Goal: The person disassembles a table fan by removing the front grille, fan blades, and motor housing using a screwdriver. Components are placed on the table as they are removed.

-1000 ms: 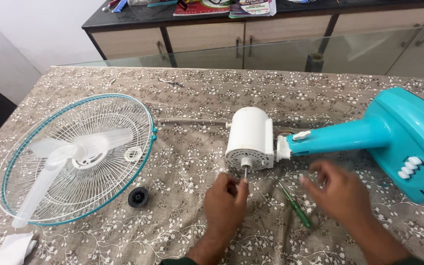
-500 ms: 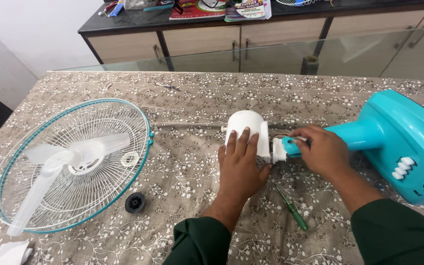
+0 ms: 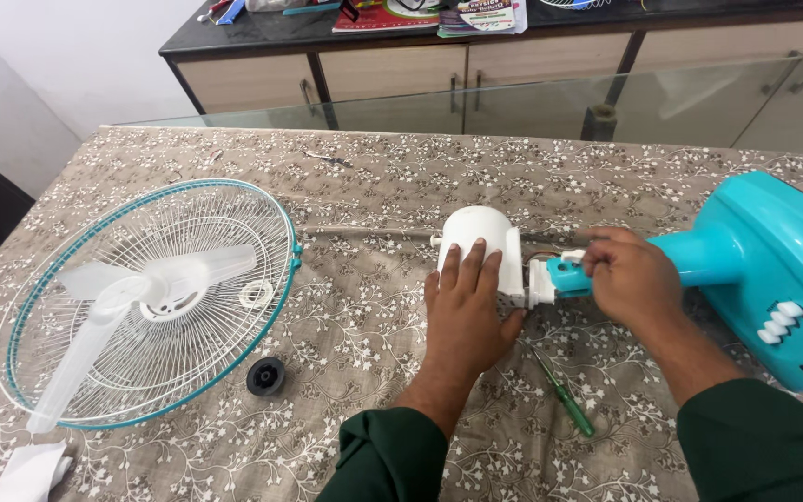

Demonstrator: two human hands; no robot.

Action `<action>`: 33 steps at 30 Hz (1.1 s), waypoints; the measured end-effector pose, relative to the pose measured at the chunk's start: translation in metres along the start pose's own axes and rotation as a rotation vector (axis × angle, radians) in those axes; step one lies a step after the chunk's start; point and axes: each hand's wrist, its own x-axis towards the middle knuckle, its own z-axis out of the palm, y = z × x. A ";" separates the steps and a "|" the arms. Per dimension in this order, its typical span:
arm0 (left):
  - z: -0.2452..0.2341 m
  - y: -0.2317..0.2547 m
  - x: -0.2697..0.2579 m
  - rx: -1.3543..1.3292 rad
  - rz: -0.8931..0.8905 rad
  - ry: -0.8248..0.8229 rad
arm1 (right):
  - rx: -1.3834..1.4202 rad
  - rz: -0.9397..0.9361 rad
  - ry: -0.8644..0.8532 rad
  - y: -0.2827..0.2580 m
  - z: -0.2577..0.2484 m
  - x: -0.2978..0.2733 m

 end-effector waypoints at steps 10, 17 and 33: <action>0.001 0.000 0.001 -0.006 0.005 0.027 | -0.110 -0.061 -0.163 -0.019 -0.018 0.006; 0.000 0.000 0.000 -0.009 -0.002 0.011 | -0.079 -0.037 -0.152 -0.023 -0.017 0.003; -0.001 0.000 0.002 0.008 -0.013 -0.025 | -0.248 0.139 -0.104 -0.055 -0.034 0.009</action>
